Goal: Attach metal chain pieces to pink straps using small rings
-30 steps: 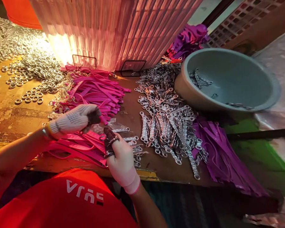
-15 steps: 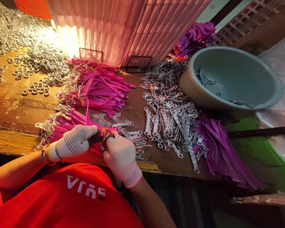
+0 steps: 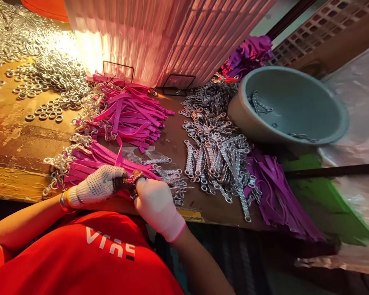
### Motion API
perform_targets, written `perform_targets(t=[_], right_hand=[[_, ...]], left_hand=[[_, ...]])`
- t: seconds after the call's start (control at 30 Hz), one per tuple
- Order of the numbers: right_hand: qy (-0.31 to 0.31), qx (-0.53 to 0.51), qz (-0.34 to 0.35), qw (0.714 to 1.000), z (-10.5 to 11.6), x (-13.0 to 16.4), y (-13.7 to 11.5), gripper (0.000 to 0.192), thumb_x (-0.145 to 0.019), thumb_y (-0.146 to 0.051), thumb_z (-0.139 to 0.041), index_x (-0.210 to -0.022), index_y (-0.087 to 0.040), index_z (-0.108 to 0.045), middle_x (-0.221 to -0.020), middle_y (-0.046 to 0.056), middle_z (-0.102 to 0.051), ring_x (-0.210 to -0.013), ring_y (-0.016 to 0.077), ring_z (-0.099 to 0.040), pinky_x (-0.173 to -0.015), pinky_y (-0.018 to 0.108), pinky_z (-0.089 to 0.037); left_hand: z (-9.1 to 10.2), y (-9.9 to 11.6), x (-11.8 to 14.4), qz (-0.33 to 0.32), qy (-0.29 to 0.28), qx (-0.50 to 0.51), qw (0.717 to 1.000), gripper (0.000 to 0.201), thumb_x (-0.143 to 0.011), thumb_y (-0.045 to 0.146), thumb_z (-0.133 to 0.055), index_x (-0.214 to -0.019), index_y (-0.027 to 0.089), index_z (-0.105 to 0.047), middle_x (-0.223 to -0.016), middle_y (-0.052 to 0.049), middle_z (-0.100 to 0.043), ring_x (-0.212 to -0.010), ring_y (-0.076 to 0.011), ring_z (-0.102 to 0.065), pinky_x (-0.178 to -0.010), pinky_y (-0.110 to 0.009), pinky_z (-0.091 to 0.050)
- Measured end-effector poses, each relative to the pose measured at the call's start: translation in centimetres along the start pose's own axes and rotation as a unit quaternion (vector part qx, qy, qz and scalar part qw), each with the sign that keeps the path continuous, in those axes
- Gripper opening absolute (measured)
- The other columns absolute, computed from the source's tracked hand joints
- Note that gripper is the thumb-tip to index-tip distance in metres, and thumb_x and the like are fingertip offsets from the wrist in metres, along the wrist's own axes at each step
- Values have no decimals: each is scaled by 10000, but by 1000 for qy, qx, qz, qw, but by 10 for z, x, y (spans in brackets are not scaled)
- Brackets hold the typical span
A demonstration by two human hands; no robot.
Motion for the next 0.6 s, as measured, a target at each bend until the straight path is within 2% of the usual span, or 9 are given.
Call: perform_targets(t=[0.1,0.2,0.3,0.37,0.47,0.53,0.6], right_hand=[[30,4,41,999,-3,2,-1,135,-610,-92,-466,-647,-190,-551,-525,22,-528,-483,153,-420,-533,317,-216],[68,33,54,996,-1,0,0,128,-634,-96,-471,-645,-188,-559,-520,26,-520,-479,155,-408,-530,321,-205],[61,51,36,996,-2,-5,4,148,-649,-98,-480,-695,-179,-593,-555,42,-549,-514,170,-445,-529,313,-232],[55,45,16,997,-3,-7,7,226,-635,-89,-473,-779,-172,-626,-586,43,-567,-551,181,-474,-538,298,-269],[62,43,20,997,-3,-6,9,264,-637,-88,-477,-825,-167,-645,-597,38,-583,-564,182,-489,-549,293,-284],[62,49,40,996,-1,-3,11,178,-660,-104,-500,-753,-170,-637,-570,36,-576,-531,175,-476,-541,305,-261],[52,50,50,996,2,2,17,143,-687,-113,-512,-725,-165,-640,-539,28,-561,-498,165,-458,-533,314,-238]], left_hand=[[-2,-1,-5,-14,-12,-43,999,200,-894,172,-502,-802,143,-677,-743,-25,-677,-656,-138,-558,-618,-232,-393],[1,2,-12,-22,5,-61,998,199,-900,194,-514,-800,141,-678,-765,-42,-691,-687,-158,-580,-638,-247,-406],[3,5,-18,-23,18,-44,999,192,-899,209,-530,-824,139,-693,-786,-45,-704,-738,-172,-610,-687,-253,-433],[3,7,-20,-24,21,-13,999,195,-904,219,-531,-913,145,-710,-865,-47,-727,-807,-179,-637,-756,-256,-462],[5,9,-19,-27,-3,-5,1000,224,-904,187,-512,-987,153,-718,-947,-56,-742,-863,-183,-654,-819,-258,-472],[15,10,-17,-30,-46,-43,998,237,-877,123,-500,-954,156,-722,-929,-52,-741,-837,-175,-649,-802,-248,-464],[37,8,-14,-27,-75,-98,992,253,-853,81,-489,-920,158,-720,-908,-44,-733,-800,-161,-629,-772,-233,-448]])
Point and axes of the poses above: each hand's wrist, its own x-axis away from the middle knuckle, its own z-axis out of the back of the hand, y = z × x, the point moved 5 cm from there along -x, towards the middle knuckle
